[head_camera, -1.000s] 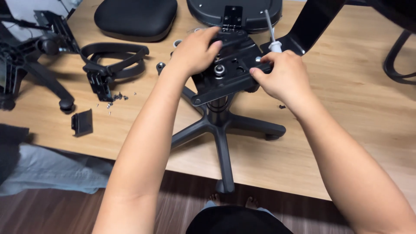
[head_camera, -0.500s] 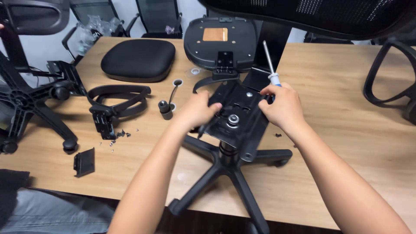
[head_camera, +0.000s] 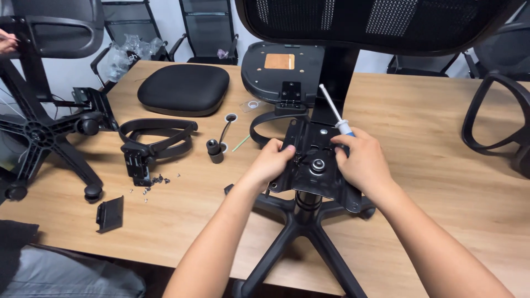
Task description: The person picks up a mesh chair backrest, aligns its metal mounting bracket against the seat mechanism, and drives screws with a screwdriver while steadying the chair. They then lift the seat assembly onto the gas cylinder of the five-star base and press it into place, adjusting the seat position on the base.
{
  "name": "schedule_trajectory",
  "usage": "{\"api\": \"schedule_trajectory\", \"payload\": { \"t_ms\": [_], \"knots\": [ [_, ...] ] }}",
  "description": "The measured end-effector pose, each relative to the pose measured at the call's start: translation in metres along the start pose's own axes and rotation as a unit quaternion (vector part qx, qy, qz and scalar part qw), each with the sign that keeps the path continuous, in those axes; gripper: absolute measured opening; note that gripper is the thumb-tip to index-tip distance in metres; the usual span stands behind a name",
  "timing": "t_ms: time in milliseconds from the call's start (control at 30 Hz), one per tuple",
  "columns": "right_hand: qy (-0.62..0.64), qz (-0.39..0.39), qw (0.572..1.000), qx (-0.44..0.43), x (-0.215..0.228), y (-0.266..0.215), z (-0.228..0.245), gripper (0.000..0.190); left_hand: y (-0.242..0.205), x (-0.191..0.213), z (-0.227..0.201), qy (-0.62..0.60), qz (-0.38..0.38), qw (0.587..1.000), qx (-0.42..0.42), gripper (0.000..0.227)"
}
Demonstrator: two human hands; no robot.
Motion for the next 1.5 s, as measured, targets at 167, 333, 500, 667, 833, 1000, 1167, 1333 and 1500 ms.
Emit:
{"api": "schedule_trajectory", "payload": {
  "t_ms": [167,333,500,667,833,1000,1167,1333,1500],
  "knots": [
    [0.037,-0.051,0.998,0.006,0.004,-0.001,-0.009,0.026,-0.005,0.015,0.07,-0.209,0.086,0.974,-0.02,0.029],
    [0.037,-0.051,0.998,0.003,0.003,0.003,-0.013,0.028,-0.027,-0.004,0.067,0.023,0.018,0.978,-0.207,0.043],
    [0.007,-0.001,1.0,-0.016,0.0,0.004,-0.01,0.022,-0.049,-0.019,0.017,0.309,-0.087,0.908,-0.268,0.021],
    [0.015,-0.049,0.999,0.0,-0.002,0.001,-0.021,0.016,-0.045,-0.019,0.047,0.324,-0.147,0.892,-0.28,0.022],
    [0.02,-0.036,0.999,-0.004,0.001,0.005,-0.025,0.021,-0.072,-0.021,0.083,0.309,-0.292,0.82,-0.383,0.024],
    [0.056,0.027,0.994,-0.091,-0.004,0.006,-0.029,0.024,-0.073,-0.02,0.11,0.208,-0.297,0.866,-0.345,0.035],
    [-0.003,-0.042,0.998,0.036,-0.005,0.008,-0.022,0.02,-0.063,-0.019,0.096,0.207,-0.274,0.888,-0.304,0.025],
    [0.082,-0.041,0.993,-0.072,-0.001,0.006,-0.038,0.018,-0.063,-0.037,0.06,0.124,-0.105,0.962,-0.219,0.042],
    [0.031,-0.067,0.995,0.069,-0.005,0.007,-0.041,0.017,-0.033,-0.065,0.079,0.133,0.048,0.963,-0.229,0.056]
  ]
}}
Point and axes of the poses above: each hand's wrist, its own y-axis towards the middle knuckle, its own x-axis out of the back of the hand, z = x × y, the point moved 4 cm from there along y, towards the middle knuckle, and after that the axes turned 1 degree about -y, right-handed, at the moved point
